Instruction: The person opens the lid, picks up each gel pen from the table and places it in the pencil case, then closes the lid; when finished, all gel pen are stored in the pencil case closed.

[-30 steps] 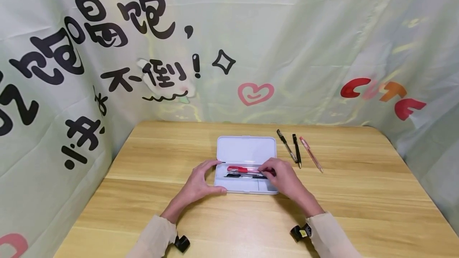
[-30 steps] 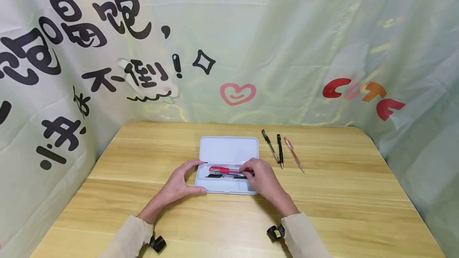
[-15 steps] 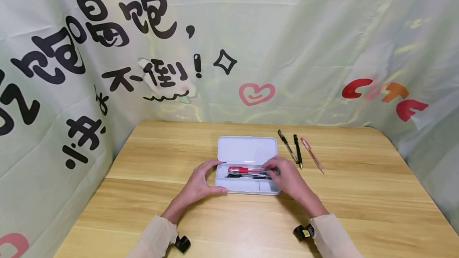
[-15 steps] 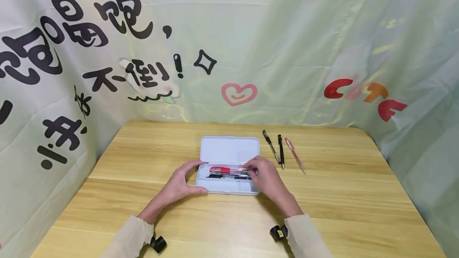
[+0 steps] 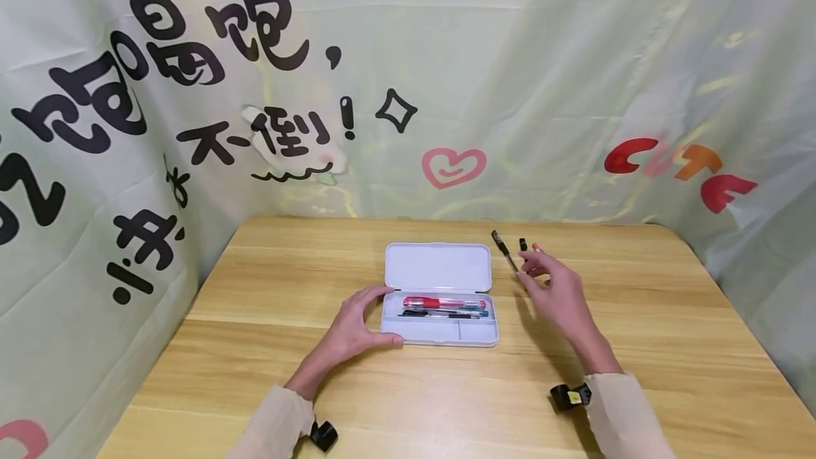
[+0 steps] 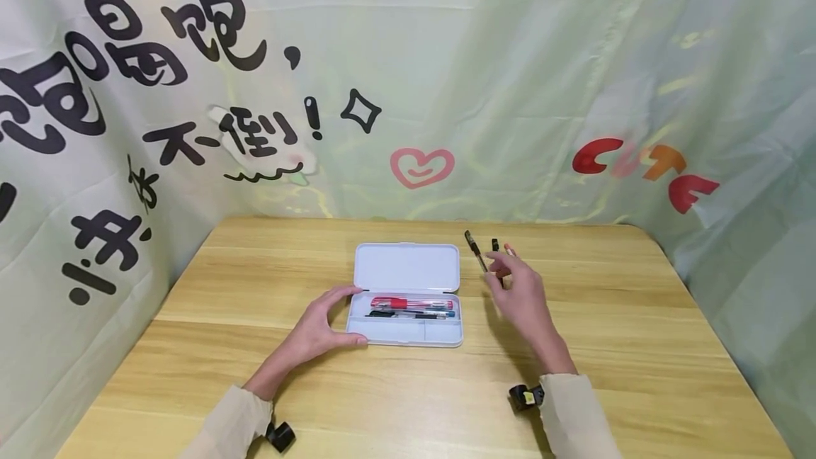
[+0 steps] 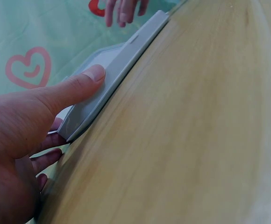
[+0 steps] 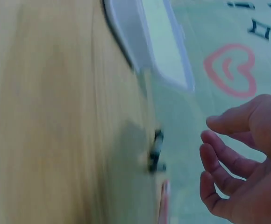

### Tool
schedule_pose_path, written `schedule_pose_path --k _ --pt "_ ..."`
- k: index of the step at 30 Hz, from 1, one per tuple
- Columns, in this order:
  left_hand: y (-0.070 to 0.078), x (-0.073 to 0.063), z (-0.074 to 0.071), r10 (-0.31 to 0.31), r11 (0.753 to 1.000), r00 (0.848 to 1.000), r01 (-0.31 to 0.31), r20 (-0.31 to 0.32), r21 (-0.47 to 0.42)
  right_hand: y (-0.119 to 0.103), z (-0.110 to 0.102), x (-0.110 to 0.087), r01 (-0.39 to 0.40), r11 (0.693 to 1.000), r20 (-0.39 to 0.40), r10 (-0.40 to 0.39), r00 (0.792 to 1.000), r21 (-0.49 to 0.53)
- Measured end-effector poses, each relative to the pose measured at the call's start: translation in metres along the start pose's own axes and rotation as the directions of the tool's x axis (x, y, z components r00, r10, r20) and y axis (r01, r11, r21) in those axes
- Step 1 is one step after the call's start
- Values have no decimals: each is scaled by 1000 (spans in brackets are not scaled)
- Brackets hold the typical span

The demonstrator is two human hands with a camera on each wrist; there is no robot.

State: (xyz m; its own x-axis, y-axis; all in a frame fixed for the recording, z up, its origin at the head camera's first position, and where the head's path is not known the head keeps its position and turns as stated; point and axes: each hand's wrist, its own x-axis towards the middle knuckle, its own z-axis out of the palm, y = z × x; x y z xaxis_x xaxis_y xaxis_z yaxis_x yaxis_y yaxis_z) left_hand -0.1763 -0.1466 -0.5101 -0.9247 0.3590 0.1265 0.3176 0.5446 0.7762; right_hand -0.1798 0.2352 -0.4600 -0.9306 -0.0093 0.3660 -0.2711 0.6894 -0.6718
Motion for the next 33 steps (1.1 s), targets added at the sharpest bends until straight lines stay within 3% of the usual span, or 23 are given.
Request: schedule_pose_path --k 4,10,19,25,29,33 --pt "-2 -1 0 4 1000 1000 -4 -5 -2 17 -12 -1 -98 995 -47 97 994 -10" --pt "-2 -2 -1 15 1000 1000 -15 -11 -11 38 -24 -5 -211 976 -13 210 978 -51" --pt "-3 0 0 30 1000 1000 -30 -3 -3 51 -37 -10 -254 956 72 266 961 -148" --pt "-3 1 0 22 1000 1000 -22 -2 -4 51 -39 -10 -279 945 56 292 955 -172" --pt "-2 1 0 32 999 999 -32 -3 -10 47 -40 -8 -337 931 35 344 938 -138" --pt "-2 2 0 39 999 999 -39 -1 -12 39 -42 -6 -304 946 -16 305 952 -110"
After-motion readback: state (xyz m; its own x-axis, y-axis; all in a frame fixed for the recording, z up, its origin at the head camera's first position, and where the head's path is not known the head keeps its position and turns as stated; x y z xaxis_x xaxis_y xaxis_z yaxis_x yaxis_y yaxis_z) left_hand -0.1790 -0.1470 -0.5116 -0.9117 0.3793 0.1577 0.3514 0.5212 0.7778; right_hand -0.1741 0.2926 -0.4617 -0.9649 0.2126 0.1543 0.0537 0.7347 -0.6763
